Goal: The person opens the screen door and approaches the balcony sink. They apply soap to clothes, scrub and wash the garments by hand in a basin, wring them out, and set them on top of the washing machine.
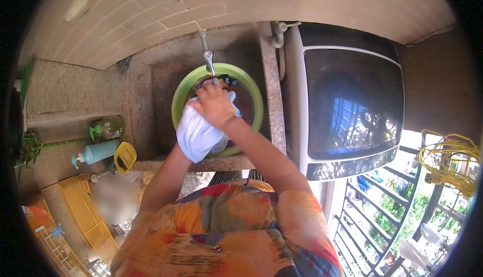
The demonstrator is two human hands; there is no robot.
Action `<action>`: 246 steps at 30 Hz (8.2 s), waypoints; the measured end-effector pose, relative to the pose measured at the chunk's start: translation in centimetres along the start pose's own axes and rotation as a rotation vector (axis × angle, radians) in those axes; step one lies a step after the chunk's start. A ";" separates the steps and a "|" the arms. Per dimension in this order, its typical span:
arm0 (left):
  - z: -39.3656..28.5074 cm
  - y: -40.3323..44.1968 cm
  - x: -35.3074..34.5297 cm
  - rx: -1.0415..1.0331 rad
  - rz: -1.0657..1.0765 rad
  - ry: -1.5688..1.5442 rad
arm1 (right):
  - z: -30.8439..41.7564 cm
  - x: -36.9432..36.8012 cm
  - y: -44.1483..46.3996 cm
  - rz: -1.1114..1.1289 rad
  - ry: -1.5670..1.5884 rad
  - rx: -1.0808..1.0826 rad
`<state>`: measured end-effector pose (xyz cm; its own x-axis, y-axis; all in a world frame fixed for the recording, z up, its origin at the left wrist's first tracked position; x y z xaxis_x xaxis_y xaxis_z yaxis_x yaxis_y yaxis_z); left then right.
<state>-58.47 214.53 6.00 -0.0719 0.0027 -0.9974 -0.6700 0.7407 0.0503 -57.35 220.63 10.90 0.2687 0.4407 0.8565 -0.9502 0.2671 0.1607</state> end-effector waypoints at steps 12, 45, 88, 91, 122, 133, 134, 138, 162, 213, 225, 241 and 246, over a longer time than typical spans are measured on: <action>-1.5 -3.7 7.8 -0.064 -0.062 0.107 | 6.9 2.3 -3.6 -0.146 0.152 0.244; -0.9 -3.2 -3.3 0.304 -0.362 0.569 | 7.5 2.6 -2.2 -0.067 0.052 0.350; -6.3 -1.7 3.6 0.128 -0.747 0.653 | -1.6 -2.5 -2.6 0.319 1.295 -0.431; -6.9 1.1 0.1 0.169 -0.693 0.701 | -1.6 -2.0 -3.2 0.454 1.235 -0.474; -14.2 0.0 -7.9 0.259 -0.398 1.601 | 0.5 12.6 0.5 0.138 1.508 0.130; -3.0 -3.5 -5.1 0.386 -0.433 0.835 | 4.2 10.7 -0.6 0.339 1.468 0.364; -3.3 -3.6 -5.0 0.362 -0.433 0.784 | 4.9 10.4 -1.1 0.401 1.444 0.395; -3.8 -4.3 -4.6 0.294 -0.444 0.636 | 7.9 7.4 -2.7 0.329 1.022 0.533; -3.4 -1.1 -9.4 0.425 -0.272 1.087 | -4.6 0.6 -1.2 0.559 1.413 -0.277; -2.6 -1.2 -6.2 0.179 0.259 1.470 | 0.3 6.6 0.0 0.406 1.390 0.094; -2.1 -3.5 -1.7 0.246 -0.445 0.166 | 10.2 4.7 -4.5 -0.068 0.259 0.480; -2.4 -5.1 3.8 -0.065 -0.570 -0.092 | -0.9 -3.4 -2.3 0.453 0.491 -0.367; -2.4 -4.3 5.6 -0.052 -0.635 -0.228 | 6.2 -1.3 0.3 0.327 0.016 0.115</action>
<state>-57.79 209.71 0.37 0.5014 -0.2763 -0.8199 -0.5657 0.6124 -0.5523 -59.01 214.83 12.86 -0.0510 0.5004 0.8643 -0.9978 0.0119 -0.0658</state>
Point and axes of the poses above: each hand's wrist, its own y-axis towards the middle knuckle, its own x-axis out of the back of the hand, z = x × y, the point moved 5 cm from there along y, towards the middle knuckle, and after that the axes turned 9 degrees about -y, right-handed, at the moved point
